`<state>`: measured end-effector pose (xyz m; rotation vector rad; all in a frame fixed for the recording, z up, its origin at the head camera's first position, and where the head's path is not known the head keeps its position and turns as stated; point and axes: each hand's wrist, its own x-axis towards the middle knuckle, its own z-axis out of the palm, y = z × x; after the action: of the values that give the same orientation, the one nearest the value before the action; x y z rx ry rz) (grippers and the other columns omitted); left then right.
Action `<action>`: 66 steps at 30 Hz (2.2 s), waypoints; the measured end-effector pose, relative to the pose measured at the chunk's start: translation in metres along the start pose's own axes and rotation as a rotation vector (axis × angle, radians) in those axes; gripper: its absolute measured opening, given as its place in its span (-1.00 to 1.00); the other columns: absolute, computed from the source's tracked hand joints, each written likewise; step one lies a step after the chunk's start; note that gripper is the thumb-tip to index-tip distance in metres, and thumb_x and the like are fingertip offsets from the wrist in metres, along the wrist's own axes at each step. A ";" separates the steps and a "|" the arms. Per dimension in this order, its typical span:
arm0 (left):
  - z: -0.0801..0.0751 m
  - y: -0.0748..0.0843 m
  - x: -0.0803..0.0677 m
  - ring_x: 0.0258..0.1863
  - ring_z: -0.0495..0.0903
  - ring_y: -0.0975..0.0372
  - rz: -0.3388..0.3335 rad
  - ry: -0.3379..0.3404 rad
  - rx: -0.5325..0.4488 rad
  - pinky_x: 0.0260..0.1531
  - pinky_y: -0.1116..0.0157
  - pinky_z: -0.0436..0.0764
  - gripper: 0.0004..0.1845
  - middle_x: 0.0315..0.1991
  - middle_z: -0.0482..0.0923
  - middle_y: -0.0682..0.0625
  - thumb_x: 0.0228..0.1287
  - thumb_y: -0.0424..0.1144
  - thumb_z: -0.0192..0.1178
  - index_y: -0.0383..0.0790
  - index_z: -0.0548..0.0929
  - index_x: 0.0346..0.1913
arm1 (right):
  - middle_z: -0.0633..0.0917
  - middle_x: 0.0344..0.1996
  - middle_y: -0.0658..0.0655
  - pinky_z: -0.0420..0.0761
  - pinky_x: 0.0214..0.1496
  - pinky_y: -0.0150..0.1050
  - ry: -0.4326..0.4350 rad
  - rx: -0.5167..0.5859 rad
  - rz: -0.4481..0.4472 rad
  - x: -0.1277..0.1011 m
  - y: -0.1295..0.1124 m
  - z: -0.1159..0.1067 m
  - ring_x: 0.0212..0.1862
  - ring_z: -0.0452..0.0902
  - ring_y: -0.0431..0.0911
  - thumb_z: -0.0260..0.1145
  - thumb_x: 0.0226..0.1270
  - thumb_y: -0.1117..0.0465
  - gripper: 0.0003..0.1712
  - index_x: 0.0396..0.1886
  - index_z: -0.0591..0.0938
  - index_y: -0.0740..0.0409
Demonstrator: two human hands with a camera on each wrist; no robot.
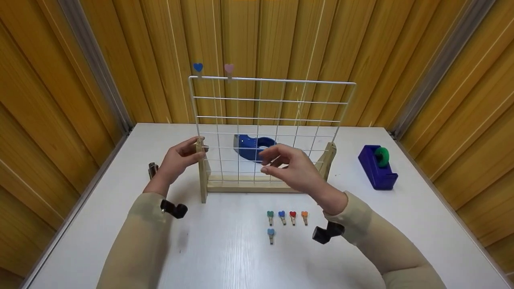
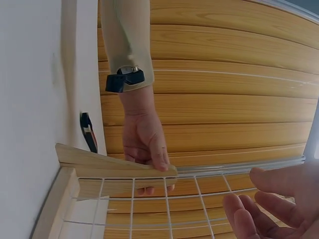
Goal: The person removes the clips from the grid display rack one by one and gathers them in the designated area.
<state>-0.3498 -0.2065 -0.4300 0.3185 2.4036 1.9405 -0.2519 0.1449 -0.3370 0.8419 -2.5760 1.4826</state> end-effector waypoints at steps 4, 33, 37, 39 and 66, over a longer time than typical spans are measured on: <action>0.000 0.000 0.000 0.18 0.63 0.26 0.001 0.004 -0.008 0.37 0.10 0.57 -0.33 0.30 0.62 -0.15 0.38 -0.11 0.37 0.03 0.43 0.51 | 0.77 -0.09 0.19 0.71 -0.02 -0.32 0.037 -0.002 -0.021 0.010 -0.013 -0.005 -0.09 0.71 -0.05 0.44 0.35 0.27 -0.65 0.11 0.69 0.16; 0.001 0.001 0.000 0.29 0.59 0.13 0.008 0.003 0.018 0.37 0.09 0.56 -0.34 0.30 0.63 -0.09 0.35 -0.04 0.39 0.12 0.46 0.49 | 0.77 -0.03 0.28 0.66 0.17 -0.29 0.190 0.086 -0.239 0.117 -0.104 -0.037 -0.02 0.70 -0.08 0.44 0.32 0.36 -0.64 0.09 0.66 0.32; 0.002 0.002 0.000 0.28 0.60 0.13 0.007 0.001 0.010 0.36 0.10 0.57 -0.35 0.28 0.65 -0.07 0.35 -0.04 0.39 0.13 0.47 0.48 | 0.76 0.02 0.24 0.62 0.25 -0.29 0.191 0.063 -0.219 0.130 -0.111 -0.041 0.05 0.68 -0.08 0.45 0.34 0.32 -0.63 0.12 0.65 0.27; 0.003 0.002 0.000 0.28 0.60 0.14 0.005 0.000 0.004 0.36 0.10 0.57 -0.35 0.28 0.65 -0.07 0.36 -0.05 0.39 0.12 0.47 0.48 | 0.76 0.03 0.20 0.61 0.25 -0.29 0.189 0.040 -0.206 0.137 -0.113 -0.043 0.06 0.67 -0.09 0.45 0.34 0.28 -0.61 0.14 0.65 0.24; 0.002 0.000 -0.001 0.18 0.63 0.24 0.006 0.007 0.005 0.34 0.15 0.59 -0.35 0.27 0.65 -0.10 0.38 -0.12 0.37 0.07 0.45 0.50 | 0.82 -0.06 0.17 0.70 0.04 -0.39 0.168 -0.050 -0.033 0.169 -0.107 -0.033 -0.08 0.76 -0.13 0.39 0.42 0.23 -0.79 -0.06 0.78 0.24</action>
<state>-0.3484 -0.2051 -0.4300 0.3200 2.4155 1.9417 -0.3513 0.0569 -0.1835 0.7177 -2.4542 1.4087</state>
